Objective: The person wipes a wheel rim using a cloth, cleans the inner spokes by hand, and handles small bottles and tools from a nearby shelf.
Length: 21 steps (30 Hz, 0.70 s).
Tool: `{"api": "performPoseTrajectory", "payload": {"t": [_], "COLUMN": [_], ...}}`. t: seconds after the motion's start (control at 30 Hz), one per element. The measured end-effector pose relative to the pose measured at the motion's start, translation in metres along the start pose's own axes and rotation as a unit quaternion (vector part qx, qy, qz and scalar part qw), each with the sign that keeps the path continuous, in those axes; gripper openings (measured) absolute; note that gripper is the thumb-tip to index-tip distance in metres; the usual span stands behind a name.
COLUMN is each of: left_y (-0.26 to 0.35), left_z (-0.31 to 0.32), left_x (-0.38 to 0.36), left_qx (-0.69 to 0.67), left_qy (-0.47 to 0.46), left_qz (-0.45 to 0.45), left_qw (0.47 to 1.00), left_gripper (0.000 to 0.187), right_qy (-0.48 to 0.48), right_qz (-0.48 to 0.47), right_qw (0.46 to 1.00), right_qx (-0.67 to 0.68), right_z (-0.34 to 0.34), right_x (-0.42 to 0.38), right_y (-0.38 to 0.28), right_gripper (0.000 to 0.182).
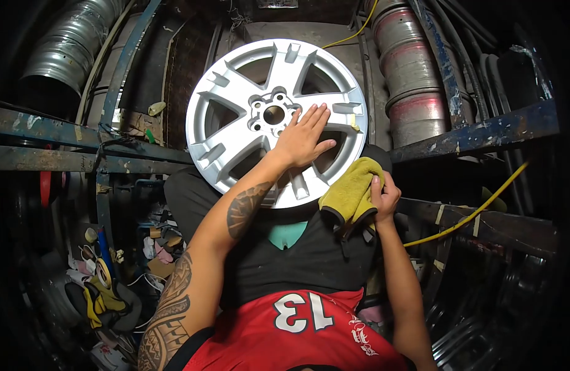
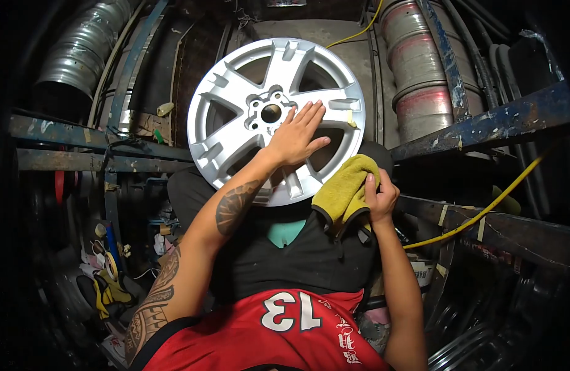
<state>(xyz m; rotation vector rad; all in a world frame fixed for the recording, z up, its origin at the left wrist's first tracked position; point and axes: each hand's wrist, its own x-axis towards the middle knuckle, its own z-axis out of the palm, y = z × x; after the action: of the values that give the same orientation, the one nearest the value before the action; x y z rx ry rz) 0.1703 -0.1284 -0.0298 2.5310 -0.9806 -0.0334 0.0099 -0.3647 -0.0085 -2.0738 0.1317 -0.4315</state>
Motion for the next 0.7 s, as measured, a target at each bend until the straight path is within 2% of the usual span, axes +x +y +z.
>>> {"api": "performPoseTrajectory", "payload": {"t": [0.17,0.23,0.27,0.37,0.5,0.6,0.7], "left_y": [-0.024,-0.035,-0.04,-0.057,-0.078,-0.111,-0.115], "left_z": [-0.024,-0.034,-0.036,-0.037,-0.039,-0.053,-0.055], "left_x": [-0.032,-0.045,-0.051,-0.064,-0.055,-0.038,-0.031], "left_qx": [0.061,0.129,0.13,0.138,0.17,0.186,0.199], "left_qy": [-0.048,-0.04,-0.043,0.012,0.031,0.013,-0.002], "left_qz": [-0.077,-0.233,-0.232,-0.308,-0.359,-0.319,-0.292], "left_qw": [0.994,0.963,0.963,0.941,0.917,0.929,0.935], "left_gripper": [0.086,0.088,0.088,0.089,0.091,0.092,0.093], "right_qy": [0.004,0.007,0.005,0.002,-0.004,-0.005,0.004], "right_qz": [0.003,0.006,0.01,0.017,-0.002,-0.013,-0.009], "right_qw": [1.0,1.0,1.0,1.0,1.0,1.0,1.0], "right_qx": [-0.001,0.001,0.002,0.007,0.0,0.009,0.008], "right_z": [-0.005,-0.006,-0.007,-0.006,0.0,-0.001,-0.002], "right_x": [-0.005,-0.006,-0.007,-0.005,-0.002,0.001,0.001], "right_y": [0.003,0.005,0.004,0.001,-0.001,0.0,0.004], "right_gripper": [0.024,0.024,0.024,0.024,0.023,0.022,0.022]}}
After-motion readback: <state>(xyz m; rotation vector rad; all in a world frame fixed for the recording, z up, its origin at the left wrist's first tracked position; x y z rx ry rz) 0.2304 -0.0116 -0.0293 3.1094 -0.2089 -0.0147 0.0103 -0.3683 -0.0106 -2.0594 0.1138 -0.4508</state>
